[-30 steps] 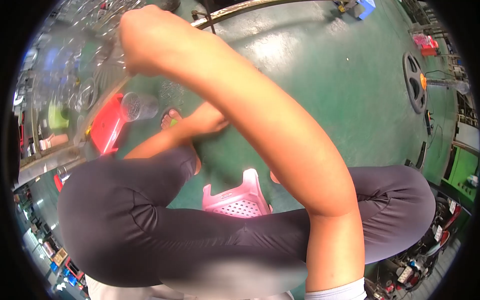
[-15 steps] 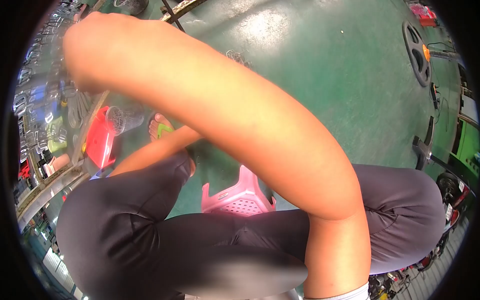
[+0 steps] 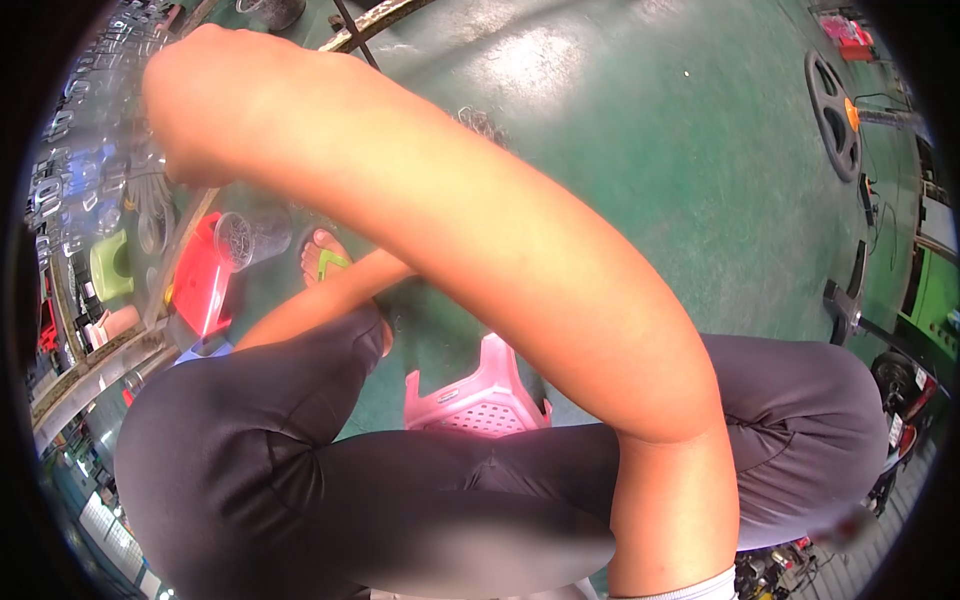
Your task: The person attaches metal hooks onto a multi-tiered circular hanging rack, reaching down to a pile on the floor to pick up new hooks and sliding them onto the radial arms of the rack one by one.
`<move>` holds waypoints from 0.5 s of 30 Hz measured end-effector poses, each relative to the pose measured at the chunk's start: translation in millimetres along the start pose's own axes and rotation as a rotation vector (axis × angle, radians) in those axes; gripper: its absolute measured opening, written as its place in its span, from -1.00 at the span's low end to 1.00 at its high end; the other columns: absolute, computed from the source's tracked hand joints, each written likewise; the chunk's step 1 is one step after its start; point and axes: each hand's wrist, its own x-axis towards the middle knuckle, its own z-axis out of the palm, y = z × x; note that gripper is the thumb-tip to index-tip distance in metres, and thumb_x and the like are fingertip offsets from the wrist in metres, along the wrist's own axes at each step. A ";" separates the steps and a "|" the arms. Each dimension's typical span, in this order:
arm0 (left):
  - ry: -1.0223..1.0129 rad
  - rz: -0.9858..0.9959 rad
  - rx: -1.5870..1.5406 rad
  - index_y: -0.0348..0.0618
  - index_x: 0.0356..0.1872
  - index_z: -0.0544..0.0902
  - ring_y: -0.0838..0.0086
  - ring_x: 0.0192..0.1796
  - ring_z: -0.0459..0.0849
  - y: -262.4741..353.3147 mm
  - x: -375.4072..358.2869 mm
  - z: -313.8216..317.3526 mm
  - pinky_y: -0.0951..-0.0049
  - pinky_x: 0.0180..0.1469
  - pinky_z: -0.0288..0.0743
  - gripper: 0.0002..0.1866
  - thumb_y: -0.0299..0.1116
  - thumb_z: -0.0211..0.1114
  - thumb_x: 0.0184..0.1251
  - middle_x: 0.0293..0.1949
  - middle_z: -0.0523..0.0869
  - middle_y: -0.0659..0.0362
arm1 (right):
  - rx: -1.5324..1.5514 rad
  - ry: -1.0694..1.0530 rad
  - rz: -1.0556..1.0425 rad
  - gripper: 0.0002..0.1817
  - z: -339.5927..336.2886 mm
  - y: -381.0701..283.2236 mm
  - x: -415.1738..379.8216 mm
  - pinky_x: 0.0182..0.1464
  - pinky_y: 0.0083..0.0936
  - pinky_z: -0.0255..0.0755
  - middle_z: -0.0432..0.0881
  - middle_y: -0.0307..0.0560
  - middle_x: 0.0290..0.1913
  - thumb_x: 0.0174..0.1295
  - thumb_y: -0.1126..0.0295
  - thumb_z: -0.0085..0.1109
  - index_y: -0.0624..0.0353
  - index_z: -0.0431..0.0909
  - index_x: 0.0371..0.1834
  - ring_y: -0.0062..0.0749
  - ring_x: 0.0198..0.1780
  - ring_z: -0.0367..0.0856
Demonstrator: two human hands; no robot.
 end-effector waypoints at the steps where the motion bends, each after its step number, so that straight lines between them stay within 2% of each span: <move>1: -0.027 0.020 0.024 -0.16 -0.34 0.69 0.21 0.01 0.58 -3.0 -1.5 5.0 0.22 0.03 0.48 -0.89 -0.36 0.31 0.29 -0.22 0.61 0.07 | 0.002 0.001 -0.001 -0.79 -0.1 1.2 -0.3 -0.04 -0.20 0.72 0.83 0.10 -0.19 0.12 0.42 0.42 0.22 0.84 -0.19 -0.09 -0.11 0.83; 5: -0.007 0.133 0.234 -0.20 -0.36 0.67 0.23 0.01 0.57 6.5 2.1 -5.9 0.26 0.01 0.46 -0.85 -0.35 0.25 0.31 -0.24 0.62 0.08 | 0.008 0.011 -0.014 -0.80 1.0 3.8 -1.5 -0.06 -0.20 0.71 0.82 0.10 -0.22 0.12 0.41 0.42 0.24 0.83 -0.21 -0.08 -0.15 0.82; 8: -0.089 0.164 0.422 -0.25 -0.34 0.66 0.21 0.04 0.58 15.1 7.8 -12.6 0.26 0.01 0.47 -0.84 -0.38 0.20 0.34 -0.19 0.65 0.03 | 0.009 0.017 -0.024 -0.80 2.8 4.5 -1.7 -0.08 -0.20 0.71 0.81 0.11 -0.24 0.11 0.41 0.42 0.25 0.83 -0.23 -0.08 -0.17 0.82; 11: -0.137 0.081 0.394 -0.30 -0.32 0.65 0.16 0.08 0.60 10.0 14.0 -6.9 0.21 0.07 0.51 -0.84 -0.40 0.19 0.34 -0.14 0.67 -0.02 | 0.011 0.020 -0.032 -0.81 4.1 5.1 -1.2 -0.09 -0.20 0.70 0.80 0.12 -0.26 0.11 0.41 0.42 0.26 0.82 -0.24 -0.07 -0.20 0.81; 14: -0.059 -0.051 0.142 -0.34 -0.27 0.66 0.12 0.10 0.60 -1.1 16.2 -5.6 0.18 0.14 0.54 -0.82 -0.40 0.20 0.32 -0.12 0.67 -0.04 | 0.016 0.027 -0.034 -0.81 4.6 6.7 -2.4 -0.11 -0.20 0.69 0.80 0.12 -0.28 0.11 0.40 0.42 0.27 0.82 -0.26 -0.07 -0.22 0.80; 15: -0.002 0.020 0.128 -0.37 -0.34 0.67 0.10 0.11 0.61 -4.2 15.6 -5.7 0.16 0.17 0.55 -0.80 -0.39 0.22 0.29 -0.15 0.68 -0.01 | 0.016 0.032 -0.036 -0.81 4.8 6.9 -2.5 -0.11 -0.20 0.69 0.79 0.12 -0.29 0.11 0.40 0.42 0.27 0.82 -0.26 -0.06 -0.23 0.80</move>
